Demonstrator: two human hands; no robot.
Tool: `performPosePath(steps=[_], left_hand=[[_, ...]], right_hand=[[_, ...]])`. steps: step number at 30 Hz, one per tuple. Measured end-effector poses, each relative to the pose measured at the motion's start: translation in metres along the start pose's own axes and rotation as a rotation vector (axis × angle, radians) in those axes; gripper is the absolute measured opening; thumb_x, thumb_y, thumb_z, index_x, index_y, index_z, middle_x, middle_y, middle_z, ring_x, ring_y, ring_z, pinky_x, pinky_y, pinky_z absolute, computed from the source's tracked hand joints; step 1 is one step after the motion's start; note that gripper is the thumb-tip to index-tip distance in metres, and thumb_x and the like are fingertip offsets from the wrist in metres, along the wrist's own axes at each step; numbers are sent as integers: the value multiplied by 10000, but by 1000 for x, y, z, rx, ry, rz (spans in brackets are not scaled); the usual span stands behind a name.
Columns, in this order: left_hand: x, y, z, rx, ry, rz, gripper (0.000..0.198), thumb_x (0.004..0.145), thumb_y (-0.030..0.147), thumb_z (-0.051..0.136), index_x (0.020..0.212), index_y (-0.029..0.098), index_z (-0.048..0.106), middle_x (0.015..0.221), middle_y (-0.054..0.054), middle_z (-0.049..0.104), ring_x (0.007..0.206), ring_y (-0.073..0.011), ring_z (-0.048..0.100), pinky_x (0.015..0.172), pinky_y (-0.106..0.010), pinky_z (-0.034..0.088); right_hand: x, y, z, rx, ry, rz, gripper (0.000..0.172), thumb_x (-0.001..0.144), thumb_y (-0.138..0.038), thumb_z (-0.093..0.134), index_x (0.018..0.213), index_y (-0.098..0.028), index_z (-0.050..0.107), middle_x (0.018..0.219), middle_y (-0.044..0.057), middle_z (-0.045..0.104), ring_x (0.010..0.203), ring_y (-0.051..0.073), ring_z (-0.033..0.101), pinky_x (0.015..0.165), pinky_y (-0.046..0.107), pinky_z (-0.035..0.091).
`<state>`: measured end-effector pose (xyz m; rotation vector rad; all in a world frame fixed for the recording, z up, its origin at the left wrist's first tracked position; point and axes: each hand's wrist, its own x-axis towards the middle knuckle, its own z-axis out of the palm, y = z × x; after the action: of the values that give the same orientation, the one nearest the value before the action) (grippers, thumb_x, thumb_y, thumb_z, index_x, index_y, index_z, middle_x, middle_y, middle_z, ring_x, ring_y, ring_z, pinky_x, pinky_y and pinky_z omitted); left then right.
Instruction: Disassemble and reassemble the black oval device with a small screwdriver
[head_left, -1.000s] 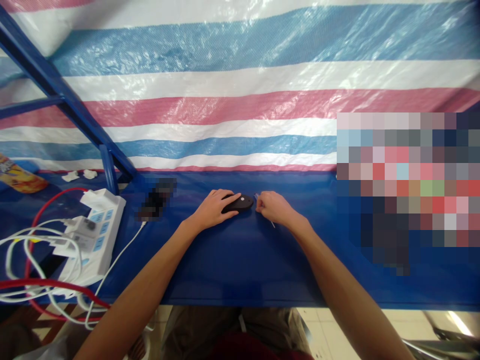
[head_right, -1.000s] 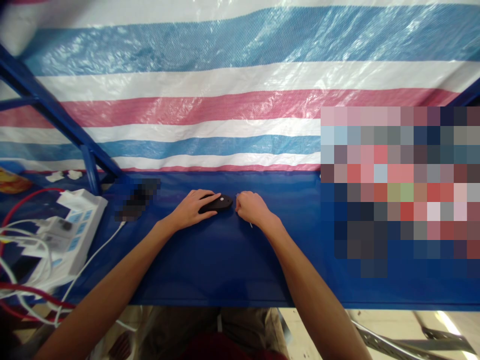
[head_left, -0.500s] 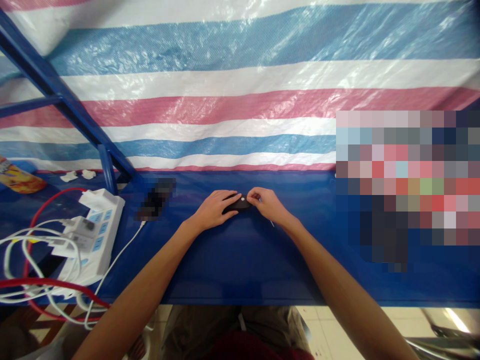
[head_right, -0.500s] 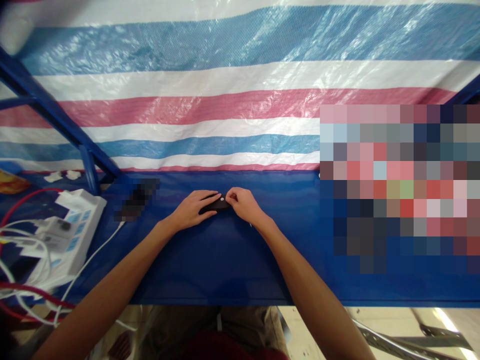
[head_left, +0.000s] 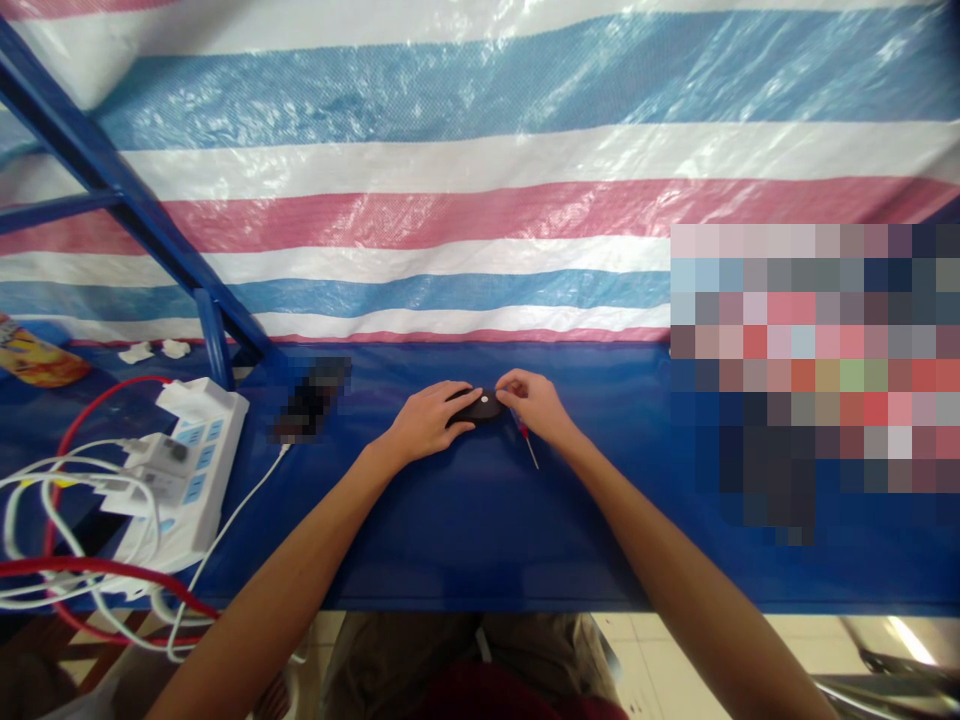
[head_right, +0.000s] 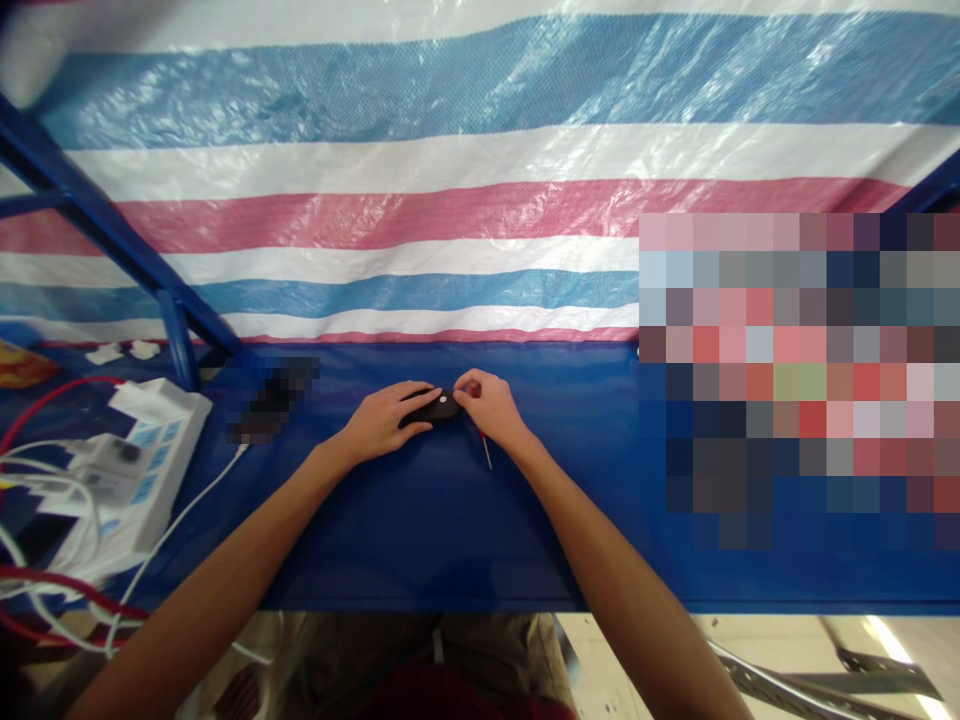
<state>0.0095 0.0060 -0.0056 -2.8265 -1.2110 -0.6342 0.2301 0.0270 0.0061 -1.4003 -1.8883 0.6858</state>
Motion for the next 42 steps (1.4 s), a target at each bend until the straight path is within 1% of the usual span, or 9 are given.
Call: performPosePath(steps=[3, 6, 9, 11, 15, 18, 25, 35, 42], left_hand=[[0, 0, 1, -16, 3, -5, 479, 898, 386, 550, 1350, 241, 489, 1324, -94, 552, 1203, -258, 527, 1024, -433, 439], [-1, -1, 4, -28, 20, 17, 485, 907, 373, 537, 1367, 236, 468, 1363, -99, 526, 1235, -256, 507, 1042, -442, 426], [-1, -1, 5, -33, 31, 53, 474, 913, 355, 530, 1368, 239, 465, 1386, -92, 511, 1256, -249, 494, 1055, -446, 416], [0, -1, 4, -34, 28, 62, 462, 918, 348, 524, 1363, 236, 472, 1394, -90, 504, 1268, -245, 484, 1062, -441, 409], [1, 1, 2, -24, 20, 64, 447, 926, 350, 513, 1353, 224, 485, 1387, -86, 513, 1265, -244, 487, 1064, -431, 406], [1, 2, 2, -20, 20, 64, 448, 925, 360, 515, 1350, 219, 489, 1375, -93, 524, 1253, -248, 497, 1054, -433, 414], [1, 4, 3, -19, 28, 74, 444, 915, 345, 535, 1342, 228, 494, 1373, -82, 524, 1247, -252, 499, 1053, -437, 414], [2, 4, 4, -2, 59, 97, 443, 901, 323, 563, 1324, 201, 511, 1337, -97, 551, 1215, -250, 523, 1032, -424, 435], [2, 4, 5, 9, 65, 87, 434, 901, 331, 563, 1312, 198, 523, 1322, -100, 563, 1195, -254, 538, 1020, -427, 446]], right_hand=[[-1, 0, -4, -221, 61, 33, 176, 791, -238, 546, 916, -187, 658, 724, 11, 643, 680, 149, 586, 658, 253, 429], [-3, 3, -4, -457, -25, 32, 291, 787, -269, 586, 1061, -182, 638, 849, 72, 681, 803, 208, 621, 714, 288, 444], [-2, 6, -3, -503, -68, -6, 267, 804, -225, 555, 1046, -178, 656, 932, 102, 692, 860, 224, 633, 764, 301, 459], [-1, 6, -5, -423, 61, -28, 244, 834, -222, 523, 1026, -169, 665, 911, 95, 687, 833, 210, 632, 791, 304, 470], [-4, -2, -12, -31, 500, -129, 364, 923, -354, 445, 1211, -164, 560, 985, 85, 636, 684, 148, 609, 704, 288, 516], [-11, -11, -12, 115, 652, -204, 394, 930, -377, 448, 1271, -190, 509, 999, 78, 604, 710, 145, 613, 695, 289, 536], [-17, -15, -3, 30, 607, -400, 318, 918, -338, 498, 1194, -205, 582, 901, 78, 633, 772, 174, 601, 722, 313, 561], [-14, -16, -3, -21, 640, -611, 309, 914, -239, 519, 1207, -189, 605, 976, 93, 669, 873, 185, 631, 826, 339, 544], [-15, -19, -4, 7, 661, -633, 305, 886, -208, 562, 1187, -188, 607, 1036, 103, 659, 860, 185, 641, 801, 350, 557]])
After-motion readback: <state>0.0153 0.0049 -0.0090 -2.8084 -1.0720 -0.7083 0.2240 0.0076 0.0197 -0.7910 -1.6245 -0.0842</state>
